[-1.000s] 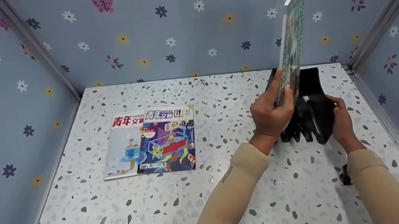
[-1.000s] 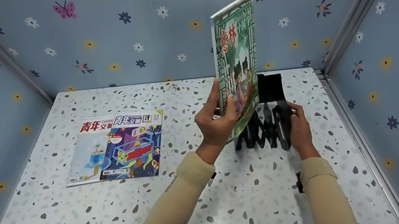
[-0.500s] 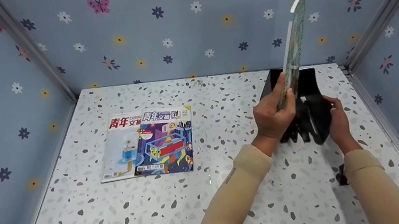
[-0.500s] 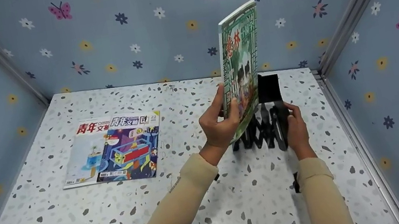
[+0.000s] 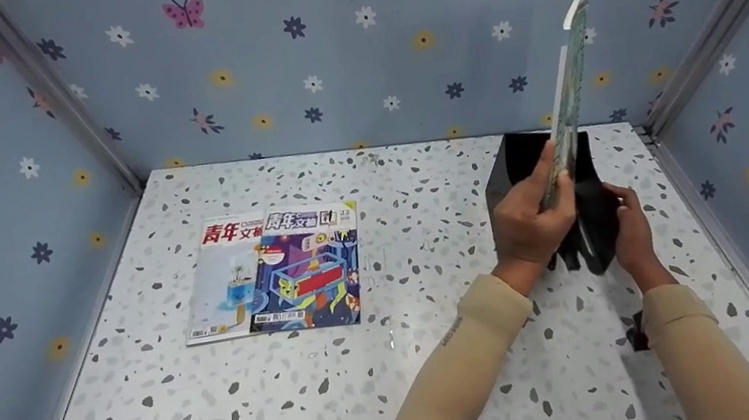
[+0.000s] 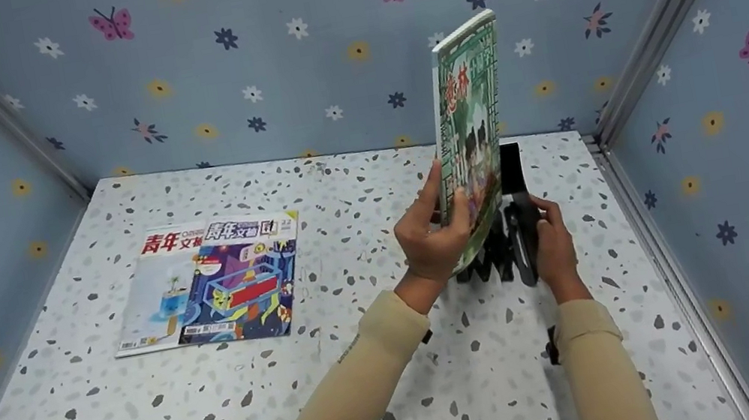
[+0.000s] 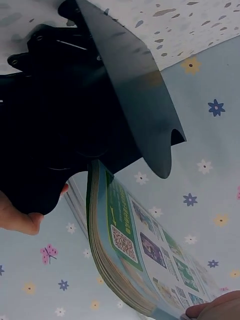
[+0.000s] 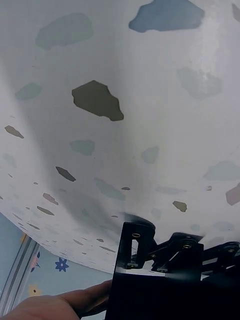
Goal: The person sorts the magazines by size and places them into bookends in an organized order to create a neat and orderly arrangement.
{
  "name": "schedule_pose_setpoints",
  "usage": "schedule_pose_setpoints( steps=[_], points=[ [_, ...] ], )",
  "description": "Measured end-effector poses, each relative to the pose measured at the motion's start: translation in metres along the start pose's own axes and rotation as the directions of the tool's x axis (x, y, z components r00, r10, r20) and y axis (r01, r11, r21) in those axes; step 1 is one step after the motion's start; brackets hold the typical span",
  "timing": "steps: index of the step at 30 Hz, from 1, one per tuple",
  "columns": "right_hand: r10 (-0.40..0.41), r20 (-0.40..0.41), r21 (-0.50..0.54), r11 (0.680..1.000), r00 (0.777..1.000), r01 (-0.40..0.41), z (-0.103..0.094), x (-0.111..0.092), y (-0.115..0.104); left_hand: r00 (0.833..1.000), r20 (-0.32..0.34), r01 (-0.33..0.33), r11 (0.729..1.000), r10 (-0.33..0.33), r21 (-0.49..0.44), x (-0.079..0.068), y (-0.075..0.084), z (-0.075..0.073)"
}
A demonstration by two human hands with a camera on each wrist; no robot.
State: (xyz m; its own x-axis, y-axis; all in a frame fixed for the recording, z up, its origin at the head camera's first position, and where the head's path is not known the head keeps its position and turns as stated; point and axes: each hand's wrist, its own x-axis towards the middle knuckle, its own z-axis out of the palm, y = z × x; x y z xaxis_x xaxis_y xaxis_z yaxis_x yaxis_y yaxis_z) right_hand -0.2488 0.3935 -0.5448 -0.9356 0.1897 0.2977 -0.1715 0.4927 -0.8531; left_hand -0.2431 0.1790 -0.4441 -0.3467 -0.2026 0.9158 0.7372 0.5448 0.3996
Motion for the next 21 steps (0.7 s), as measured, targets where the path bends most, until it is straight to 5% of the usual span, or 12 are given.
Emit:
schedule_pose_setpoints(
  steps=[11,21],
  points=[
    [0.129,0.019,0.008,0.992,0.991,-0.13,0.001,0.002,0.004,0.999,-0.022,0.043,0.999,-0.043,-0.027,-0.009,0.012,0.019],
    [0.081,0.029,-0.01,0.997,0.996,-0.081,-0.001,-0.001,-0.004,0.999,-0.016,0.027,1.0,-0.027,-0.008,-0.021,0.016,0.033]
  ],
)
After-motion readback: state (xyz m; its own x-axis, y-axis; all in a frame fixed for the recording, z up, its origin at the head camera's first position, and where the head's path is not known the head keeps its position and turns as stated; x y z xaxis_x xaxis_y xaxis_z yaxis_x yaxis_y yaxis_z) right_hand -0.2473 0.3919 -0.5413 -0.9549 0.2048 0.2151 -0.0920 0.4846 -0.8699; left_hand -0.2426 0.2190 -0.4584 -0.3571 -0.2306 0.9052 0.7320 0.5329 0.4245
